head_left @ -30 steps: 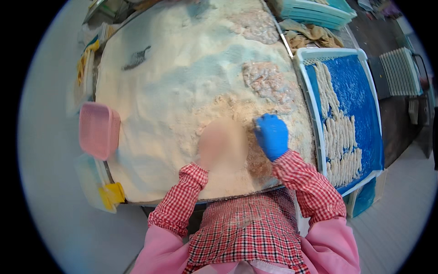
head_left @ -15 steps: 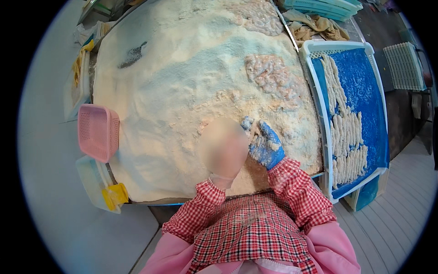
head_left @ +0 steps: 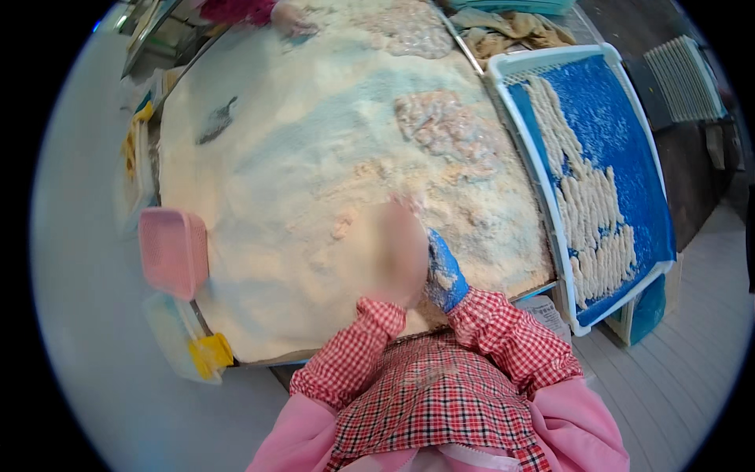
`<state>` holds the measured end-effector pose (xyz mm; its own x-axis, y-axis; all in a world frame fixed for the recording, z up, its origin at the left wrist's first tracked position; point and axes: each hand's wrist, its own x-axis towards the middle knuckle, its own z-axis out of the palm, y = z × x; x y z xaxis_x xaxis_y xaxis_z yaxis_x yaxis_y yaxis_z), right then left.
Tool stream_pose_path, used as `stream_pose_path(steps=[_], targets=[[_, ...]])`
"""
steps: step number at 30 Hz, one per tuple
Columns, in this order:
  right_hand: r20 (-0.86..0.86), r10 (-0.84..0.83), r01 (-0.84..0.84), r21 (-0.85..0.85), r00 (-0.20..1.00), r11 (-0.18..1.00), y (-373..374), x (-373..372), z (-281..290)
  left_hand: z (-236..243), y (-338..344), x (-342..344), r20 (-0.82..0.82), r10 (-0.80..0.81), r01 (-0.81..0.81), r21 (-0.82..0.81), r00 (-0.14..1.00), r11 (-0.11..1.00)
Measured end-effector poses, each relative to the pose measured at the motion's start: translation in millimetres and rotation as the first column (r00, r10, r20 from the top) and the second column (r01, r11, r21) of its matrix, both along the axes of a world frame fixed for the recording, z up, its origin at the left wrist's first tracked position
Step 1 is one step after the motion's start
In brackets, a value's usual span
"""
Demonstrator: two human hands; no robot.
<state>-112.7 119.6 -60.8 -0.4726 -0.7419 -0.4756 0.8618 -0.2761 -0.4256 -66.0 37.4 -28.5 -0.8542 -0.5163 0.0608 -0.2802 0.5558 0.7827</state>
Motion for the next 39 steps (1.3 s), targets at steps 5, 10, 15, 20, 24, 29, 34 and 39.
stream_pose_path(steps=[5,10,15,20,24,29,34,39], targets=[[0.302,-0.775,0.759,-0.563,0.556,0.326,-46.5,34.2,18.6,3.3,22.5,-15.2,-0.02,-0.102,0.101,-0.057,0.995,0.993],[0.016,-0.903,0.824,-0.416,0.43,0.385,-50.6,13.7,53.6,23.6,32.3,-32.9,-0.055,-0.22,0.214,-0.092,0.974,0.972],[0.33,-0.173,0.214,-0.092,0.928,0.973,67.1,-53.8,32.0,108.5,4.3,-90.2,0.579,-0.276,0.332,0.009,0.767,0.943],[-0.073,-0.023,0.044,0.3,0.997,0.953,152.2,-149.7,103.9,5.9,-70.4,-141.1,0.143,0.3,-0.327,0.236,0.943,0.915],[-0.471,0.102,0.356,0.774,0.876,0.524,251.5,-242.5,124.6,-15.1,-118.1,-163.0,0.31,0.382,-0.424,0.08,0.87,0.902],[-0.438,0.067,0.333,0.767,0.897,0.548,331.2,-297.3,58.2,-25.7,-109.2,-196.9,0.229,0.272,-0.286,0.03,0.935,0.958],[-0.543,0.209,0.282,0.683,0.814,0.674,306.2,-292.9,62.1,-31.2,-120.0,-191.9,0.204,0.224,-0.293,0.424,0.953,0.857],[-0.546,0.412,0.3,0.796,0.729,0.525,363.2,-298.8,39.4,2.3,-110.4,-174.0,0.209,0.149,-0.231,0.455,0.966,0.86]])
